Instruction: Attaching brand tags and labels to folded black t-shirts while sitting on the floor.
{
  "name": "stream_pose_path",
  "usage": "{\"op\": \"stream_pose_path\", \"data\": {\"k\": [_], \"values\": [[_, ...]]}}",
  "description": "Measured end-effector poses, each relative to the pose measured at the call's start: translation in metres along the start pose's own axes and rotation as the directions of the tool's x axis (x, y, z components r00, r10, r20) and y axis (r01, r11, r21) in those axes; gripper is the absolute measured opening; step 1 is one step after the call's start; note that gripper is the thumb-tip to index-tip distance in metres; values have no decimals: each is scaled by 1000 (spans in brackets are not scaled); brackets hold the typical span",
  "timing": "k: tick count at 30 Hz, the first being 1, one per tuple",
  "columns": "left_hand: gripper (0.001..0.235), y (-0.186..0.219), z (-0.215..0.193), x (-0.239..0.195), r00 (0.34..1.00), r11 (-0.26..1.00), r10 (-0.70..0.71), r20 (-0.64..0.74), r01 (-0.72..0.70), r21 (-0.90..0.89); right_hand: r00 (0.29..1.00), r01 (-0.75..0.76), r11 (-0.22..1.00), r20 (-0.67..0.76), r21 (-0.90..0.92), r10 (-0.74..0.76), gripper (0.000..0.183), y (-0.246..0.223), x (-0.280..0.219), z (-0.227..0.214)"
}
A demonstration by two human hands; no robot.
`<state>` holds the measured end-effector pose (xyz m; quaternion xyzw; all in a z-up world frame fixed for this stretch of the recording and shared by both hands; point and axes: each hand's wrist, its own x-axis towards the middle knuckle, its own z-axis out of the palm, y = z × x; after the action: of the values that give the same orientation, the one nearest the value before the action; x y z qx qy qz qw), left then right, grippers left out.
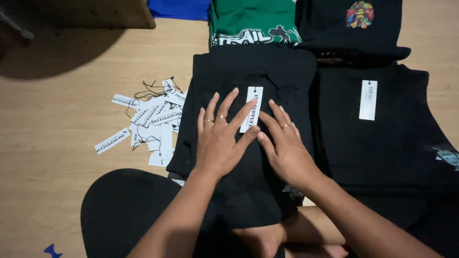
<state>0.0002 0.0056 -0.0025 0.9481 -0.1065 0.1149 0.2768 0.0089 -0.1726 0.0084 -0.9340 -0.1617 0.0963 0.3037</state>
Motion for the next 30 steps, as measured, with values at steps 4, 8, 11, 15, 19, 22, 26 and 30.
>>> {"op": "stream_pose_path", "data": {"k": [4,8,11,15,19,22,26,30], "values": [[48,13,-2,4,995,994,-95,27,96,-56,1000,-5,1000,27,21,4,52,-2,-1,-2],[43,20,3,4,988,988,-155,7,155,-20,1000,-8,1000,11,20,8,52,-2,-2,-3],[43,19,2,1,990,990,-138,-5,138,-19,1000,6,1000,-19,10,-6,52,0,-4,3],[47,16,0,-1,993,993,-120,11,120,-16,1000,15,1000,-17,-8,-15,56,-5,-4,1],[47,13,2,-1,994,993,-108,18,109,-39,1000,-2,1000,-15,8,2,50,-1,-1,0],[48,8,5,0,993,982,-120,-19,115,-149,999,21,999,-44,39,-19,47,9,3,0],[46,7,9,-1,992,992,-115,-47,112,-56,995,15,981,-103,195,5,48,26,8,6],[45,10,6,-2,993,995,-101,-64,99,-33,976,90,961,-216,261,-33,78,7,-5,6]]}}
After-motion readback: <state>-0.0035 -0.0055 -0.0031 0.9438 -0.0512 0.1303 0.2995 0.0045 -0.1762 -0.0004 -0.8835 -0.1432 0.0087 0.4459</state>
